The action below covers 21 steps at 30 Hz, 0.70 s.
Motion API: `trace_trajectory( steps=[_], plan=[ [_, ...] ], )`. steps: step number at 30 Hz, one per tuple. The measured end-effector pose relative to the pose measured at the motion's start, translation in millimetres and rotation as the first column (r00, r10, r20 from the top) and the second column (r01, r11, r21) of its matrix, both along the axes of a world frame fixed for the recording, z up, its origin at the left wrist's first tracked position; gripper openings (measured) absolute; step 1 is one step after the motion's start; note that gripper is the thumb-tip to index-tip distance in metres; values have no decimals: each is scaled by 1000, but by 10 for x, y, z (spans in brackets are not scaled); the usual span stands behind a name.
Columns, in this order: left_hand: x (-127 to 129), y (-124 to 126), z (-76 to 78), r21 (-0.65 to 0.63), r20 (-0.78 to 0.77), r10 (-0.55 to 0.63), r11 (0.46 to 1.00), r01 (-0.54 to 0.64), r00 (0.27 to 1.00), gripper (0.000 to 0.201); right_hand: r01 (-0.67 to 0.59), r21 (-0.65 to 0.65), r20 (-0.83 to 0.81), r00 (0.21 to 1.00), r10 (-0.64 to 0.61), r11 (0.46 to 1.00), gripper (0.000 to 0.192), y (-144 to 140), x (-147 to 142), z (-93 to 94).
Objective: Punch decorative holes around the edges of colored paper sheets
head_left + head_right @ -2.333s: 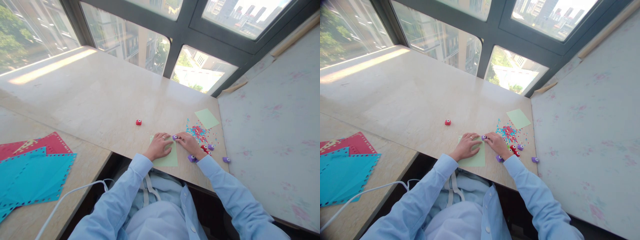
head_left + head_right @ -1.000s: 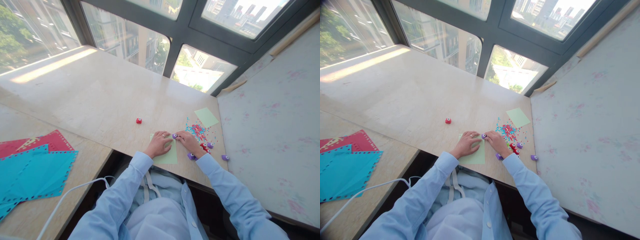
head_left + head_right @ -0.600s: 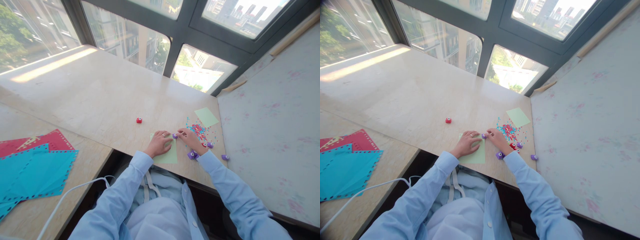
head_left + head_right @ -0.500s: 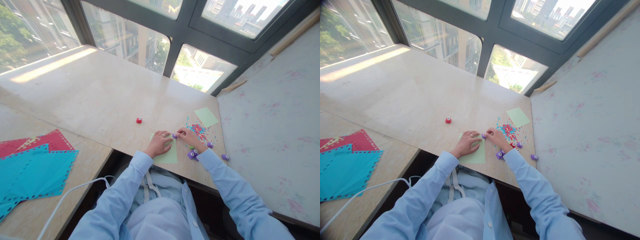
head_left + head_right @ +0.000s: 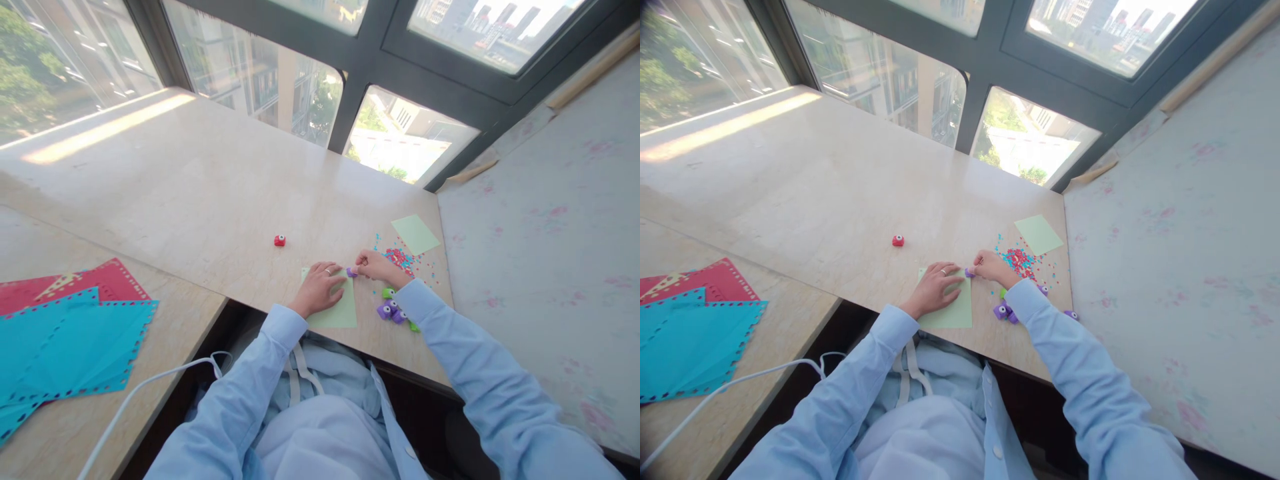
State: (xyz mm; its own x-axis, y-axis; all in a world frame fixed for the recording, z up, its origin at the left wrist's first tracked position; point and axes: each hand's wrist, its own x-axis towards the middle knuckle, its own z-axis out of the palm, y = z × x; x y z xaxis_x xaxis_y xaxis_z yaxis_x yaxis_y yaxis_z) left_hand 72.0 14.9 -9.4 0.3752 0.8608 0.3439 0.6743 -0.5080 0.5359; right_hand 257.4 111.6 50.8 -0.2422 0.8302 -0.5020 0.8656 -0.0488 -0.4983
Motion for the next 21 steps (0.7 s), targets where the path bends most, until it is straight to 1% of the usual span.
trace_trajectory(
  steps=[9, 15, 21],
  plan=[
    [12, 4, 12, -5, 9, 5, 1000, -5, 1000, 23, -51, -12, 125, 991, 52, 999, 22, 100, -88, -8],
    [21, 1, 19, -2, 13, 14, 1000, -14, 1000, 22, -33, -57, 154, 987, 41, 998, 21, 71, -80, 3],
    [24, -2, -1, 10, 20, 14, 1000, -14, 1000, 22, 6, -108, 174, 985, 13, 994, 32, 116, -92, -28]
  ],
)
